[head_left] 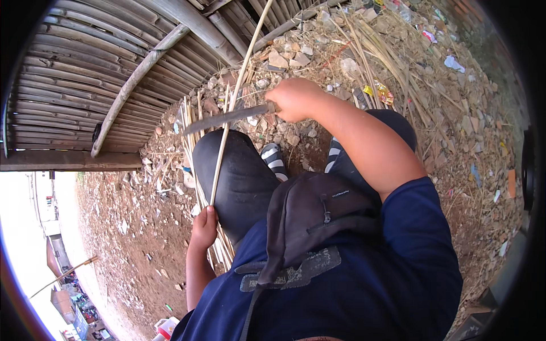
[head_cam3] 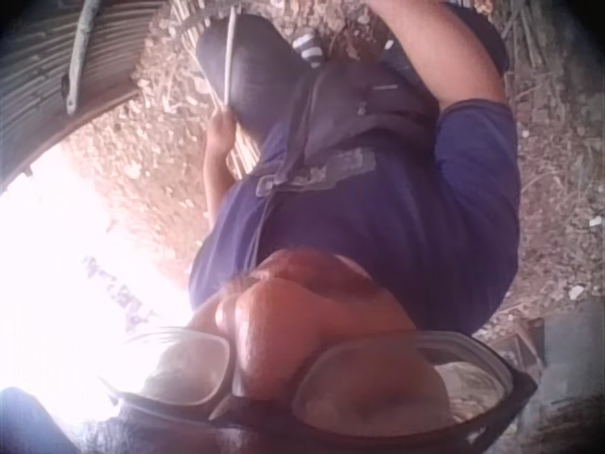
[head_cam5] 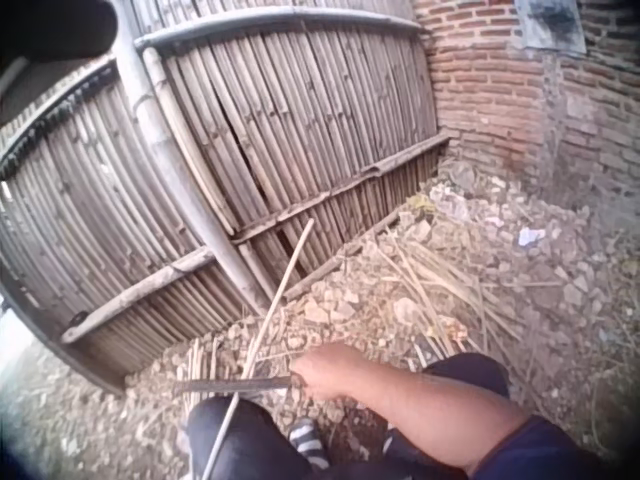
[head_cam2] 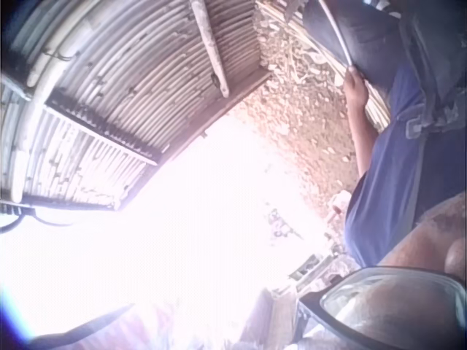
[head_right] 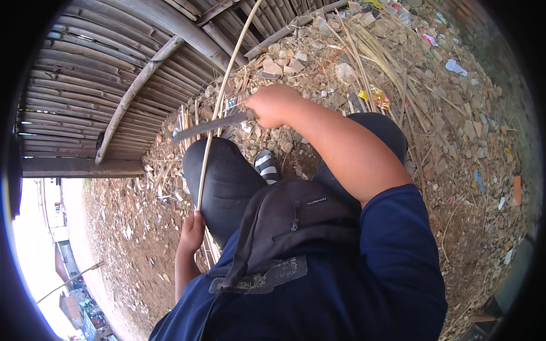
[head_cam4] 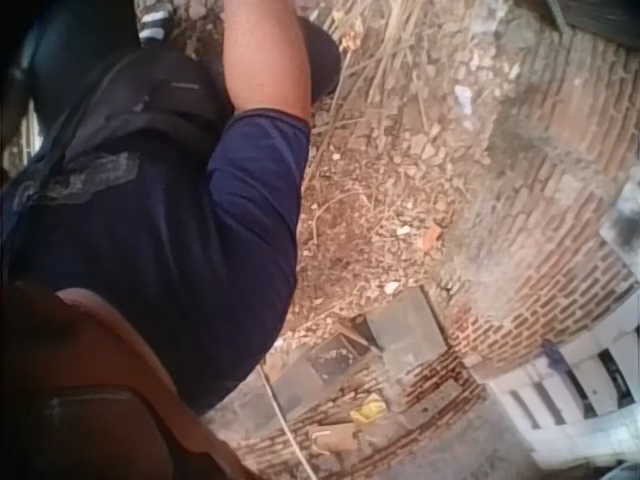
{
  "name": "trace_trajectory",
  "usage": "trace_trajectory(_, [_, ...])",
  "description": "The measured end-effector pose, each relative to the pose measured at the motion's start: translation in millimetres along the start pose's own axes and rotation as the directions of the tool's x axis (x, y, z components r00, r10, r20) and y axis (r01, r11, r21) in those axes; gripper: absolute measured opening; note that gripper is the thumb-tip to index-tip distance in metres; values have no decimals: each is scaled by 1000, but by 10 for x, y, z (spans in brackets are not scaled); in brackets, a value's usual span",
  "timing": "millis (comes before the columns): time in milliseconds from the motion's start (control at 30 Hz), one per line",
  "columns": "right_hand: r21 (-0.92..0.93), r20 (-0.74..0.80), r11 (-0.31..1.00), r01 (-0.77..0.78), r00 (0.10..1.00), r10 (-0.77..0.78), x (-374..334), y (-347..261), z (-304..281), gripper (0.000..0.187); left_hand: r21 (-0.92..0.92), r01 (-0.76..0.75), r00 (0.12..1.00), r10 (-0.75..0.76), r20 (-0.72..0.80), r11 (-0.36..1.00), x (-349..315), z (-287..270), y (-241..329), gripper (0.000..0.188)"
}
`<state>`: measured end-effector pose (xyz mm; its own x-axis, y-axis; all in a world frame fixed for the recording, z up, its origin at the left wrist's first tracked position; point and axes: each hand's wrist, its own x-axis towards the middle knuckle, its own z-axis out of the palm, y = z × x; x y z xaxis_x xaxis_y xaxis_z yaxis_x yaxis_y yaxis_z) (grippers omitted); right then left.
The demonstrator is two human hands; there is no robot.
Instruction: The person uses a machete to strip and smooth long bamboo sticks while sitting on the ground outdoors.
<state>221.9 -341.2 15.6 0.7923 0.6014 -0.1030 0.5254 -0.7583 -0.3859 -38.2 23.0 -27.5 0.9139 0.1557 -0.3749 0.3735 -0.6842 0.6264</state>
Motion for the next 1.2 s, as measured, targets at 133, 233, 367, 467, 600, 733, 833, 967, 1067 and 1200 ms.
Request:
trace_trajectory(133, [98,38,994,45,998,-49,118,49,114,17,84,-34,998,38,-51,996,-26,32,177,53])
trace_trajectory(233, [172,34,981,-94,995,89,203,200,143,21,143,-18,995,32,-91,990,-57,26,213,52])
trace_trajectory(367, [153,55,984,-86,995,79,153,1,81,20,209,-53,987,83,-136,976,-80,47,313,50])
trace_trajectory(467, [76,64,995,66,995,-71,40,-329,94,16,222,-37,983,76,-169,974,-84,111,376,49])
trace_trajectory(600, [115,85,991,67,993,-77,177,-166,269,15,222,-76,966,127,-225,972,-42,192,295,46])
trace_trajectory(733, [145,94,989,30,995,-44,201,-140,222,24,289,-85,965,151,-215,954,-25,146,291,43])
trace_trajectory(833, [55,69,994,98,992,-102,103,-408,139,23,348,-73,960,160,-229,935,-74,173,283,40])
trace_trajectory(967, [136,89,991,-16,996,4,213,-170,291,22,339,-75,952,168,-254,938,-99,243,335,40])
trace_trajectory(1067, [163,-1,977,-137,990,139,301,154,293,24,360,-85,940,194,-280,929,-22,221,348,40])
trace_trajectory(1200, [150,19,983,-106,994,105,204,-71,103,23,399,-98,931,226,-287,912,-71,225,318,39])
